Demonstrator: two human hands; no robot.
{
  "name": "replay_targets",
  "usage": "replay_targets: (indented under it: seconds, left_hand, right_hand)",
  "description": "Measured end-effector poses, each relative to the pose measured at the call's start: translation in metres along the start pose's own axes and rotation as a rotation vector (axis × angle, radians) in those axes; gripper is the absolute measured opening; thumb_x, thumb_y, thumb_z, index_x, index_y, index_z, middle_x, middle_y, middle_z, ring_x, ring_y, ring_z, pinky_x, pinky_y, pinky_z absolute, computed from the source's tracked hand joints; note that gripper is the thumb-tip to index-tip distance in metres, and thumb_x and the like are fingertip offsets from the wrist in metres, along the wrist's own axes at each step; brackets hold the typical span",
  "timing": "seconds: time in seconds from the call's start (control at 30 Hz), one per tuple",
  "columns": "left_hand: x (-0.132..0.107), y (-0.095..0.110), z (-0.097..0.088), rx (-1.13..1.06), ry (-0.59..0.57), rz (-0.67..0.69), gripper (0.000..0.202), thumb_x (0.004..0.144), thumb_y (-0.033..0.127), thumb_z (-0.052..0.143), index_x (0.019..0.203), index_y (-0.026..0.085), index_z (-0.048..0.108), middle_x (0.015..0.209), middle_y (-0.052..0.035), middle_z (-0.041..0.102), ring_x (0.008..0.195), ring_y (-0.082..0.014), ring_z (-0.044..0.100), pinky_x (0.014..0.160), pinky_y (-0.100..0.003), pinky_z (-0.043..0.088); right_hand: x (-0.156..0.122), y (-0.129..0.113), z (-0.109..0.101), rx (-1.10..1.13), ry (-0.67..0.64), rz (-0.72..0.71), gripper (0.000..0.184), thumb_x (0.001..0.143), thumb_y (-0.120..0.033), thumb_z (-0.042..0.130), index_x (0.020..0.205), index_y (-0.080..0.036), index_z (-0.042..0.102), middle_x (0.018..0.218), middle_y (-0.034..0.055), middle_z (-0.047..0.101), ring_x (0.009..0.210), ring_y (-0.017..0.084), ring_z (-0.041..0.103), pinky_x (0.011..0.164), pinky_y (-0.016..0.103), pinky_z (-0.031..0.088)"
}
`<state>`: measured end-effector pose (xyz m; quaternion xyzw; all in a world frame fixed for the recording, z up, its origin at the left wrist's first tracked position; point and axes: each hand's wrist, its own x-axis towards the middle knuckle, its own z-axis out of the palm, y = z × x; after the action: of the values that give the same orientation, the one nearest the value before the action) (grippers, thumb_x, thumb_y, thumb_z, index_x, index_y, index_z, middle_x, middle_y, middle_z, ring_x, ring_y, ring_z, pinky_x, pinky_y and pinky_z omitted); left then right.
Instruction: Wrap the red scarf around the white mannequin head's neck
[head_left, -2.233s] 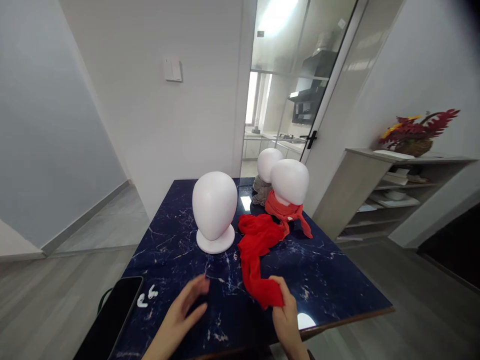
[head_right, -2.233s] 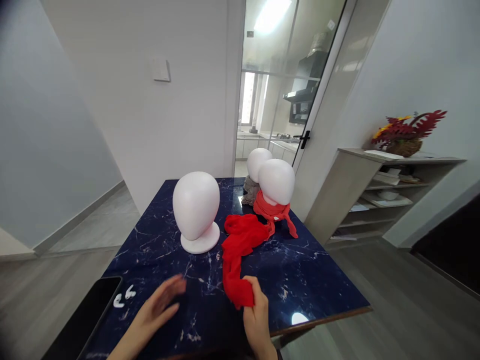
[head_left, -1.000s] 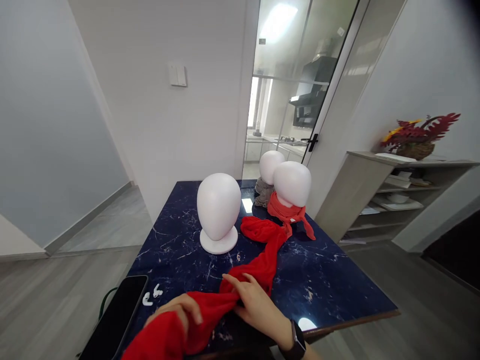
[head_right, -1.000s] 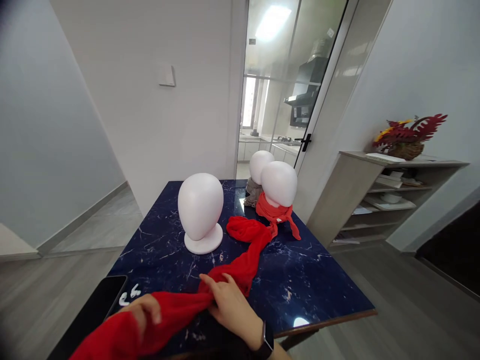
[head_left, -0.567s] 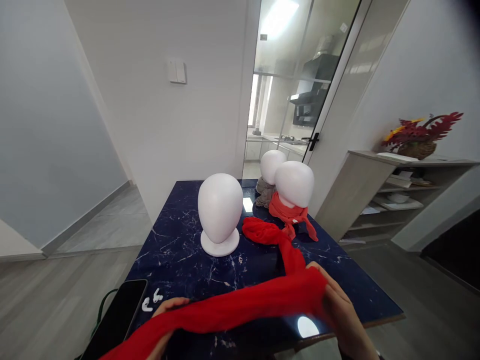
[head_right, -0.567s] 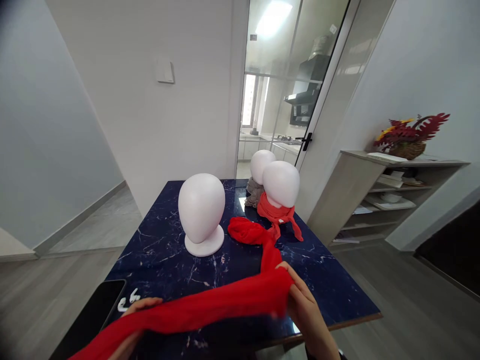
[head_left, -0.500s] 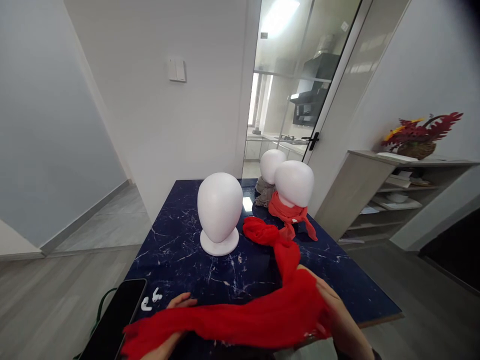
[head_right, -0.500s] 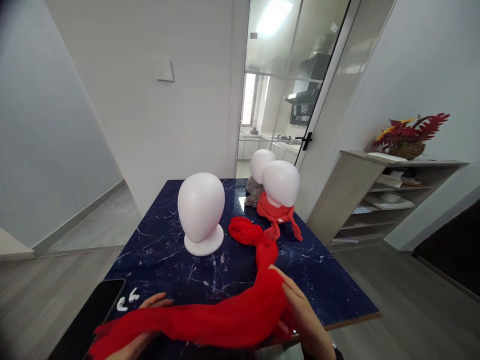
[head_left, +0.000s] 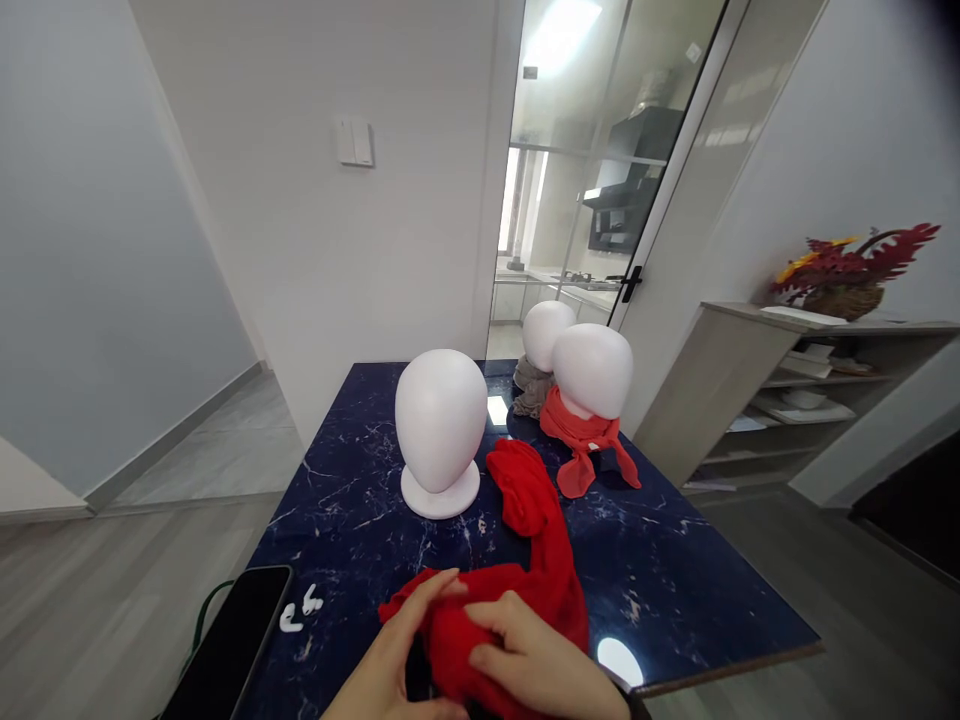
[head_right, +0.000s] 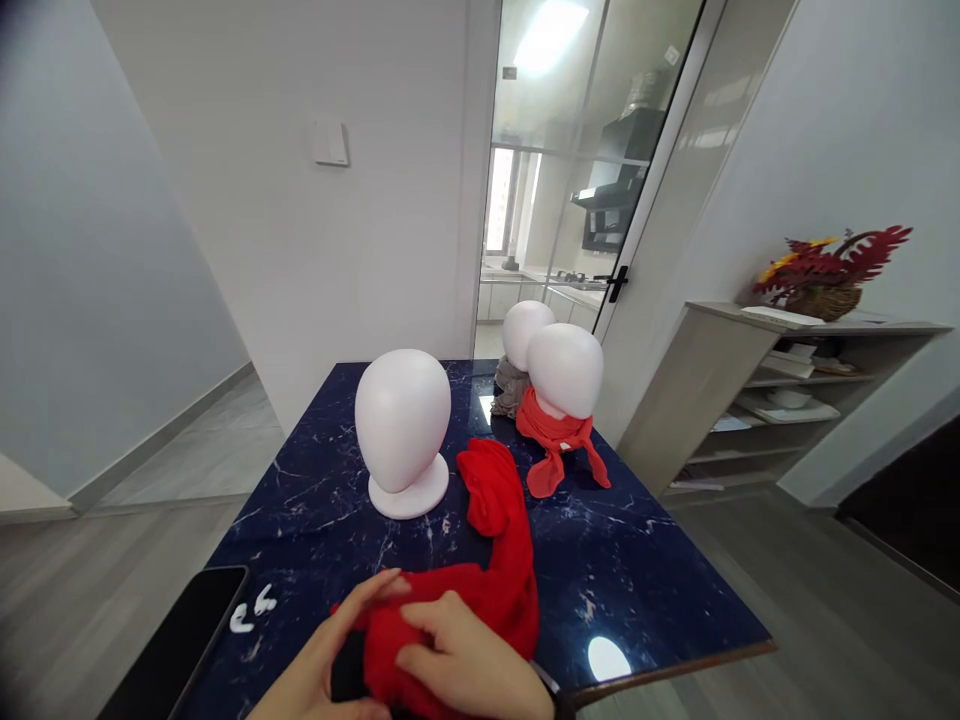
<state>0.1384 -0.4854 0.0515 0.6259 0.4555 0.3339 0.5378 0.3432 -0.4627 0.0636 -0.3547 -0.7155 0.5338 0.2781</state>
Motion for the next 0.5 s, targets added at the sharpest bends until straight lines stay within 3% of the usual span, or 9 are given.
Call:
replay_targets:
  seconds: [0.13,0.23,0.33,0.4,0.5]
  left_hand:
    - [0.005,0.015,0.005,0.014,-0.183,-0.058,0.073,0.060,0.030,0.078,0.128,0.026,0.050,0.127,-0.0074,0.055,0.118,-0.0286,0.048,0.103,-0.041,0.036]
    - [0.009,0.024,0.001,-0.038,-0.322,-0.025,0.057,0.065,0.032,0.074,0.118,0.020,0.058,0.116,-0.0077,0.062,0.105,-0.0254,0.055,0.094,-0.037,0.043]
    - [0.017,0.031,-0.009,-0.162,-0.514,0.069,0.038,0.068,0.038,0.071,0.097,0.013,0.068,0.095,-0.0076,0.069,0.087,-0.0211,0.061,0.083,-0.030,0.047]
    - [0.023,0.037,-0.018,-0.236,-0.576,0.083,0.034,0.069,0.040,0.070,0.088,0.011,0.070,0.082,-0.0069,0.070,0.073,-0.0170,0.062,0.070,-0.025,0.048]
    - [0.034,0.046,-0.035,-0.387,-0.452,0.045,0.028,0.067,0.032,0.074,0.085,0.011,0.070,0.073,-0.0040,0.070,0.059,-0.0120,0.060,0.055,-0.018,0.047]
  right_hand:
    - [0.008,-0.021,0.002,-0.079,-0.128,-0.061,0.006,0.070,-0.011,0.057,0.066,-0.013,0.060,0.062,-0.0055,0.053,0.058,0.006,0.041,0.066,0.016,0.039]
    - [0.011,-0.028,-0.014,-0.019,-0.092,-0.010,0.011,0.074,-0.016,0.057,0.068,-0.011,0.065,0.062,-0.0039,0.056,0.058,0.007,0.043,0.061,0.017,0.038]
    - [0.021,-0.042,-0.045,0.159,-0.020,0.086,0.017,0.076,-0.024,0.056,0.076,-0.012,0.069,0.070,0.0002,0.064,0.061,0.010,0.052,0.058,0.019,0.040]
    - [0.031,-0.059,-0.074,0.341,0.006,0.139,0.018,0.073,-0.027,0.061,0.082,-0.013,0.069,0.076,0.0025,0.068,0.065,0.012,0.058,0.061,0.021,0.044]
    - [0.045,-0.090,-0.123,0.524,0.067,0.088,0.023,0.067,-0.030,0.068,0.086,-0.017,0.069,0.080,0.0031,0.069,0.068,0.013,0.062,0.064,0.021,0.048]
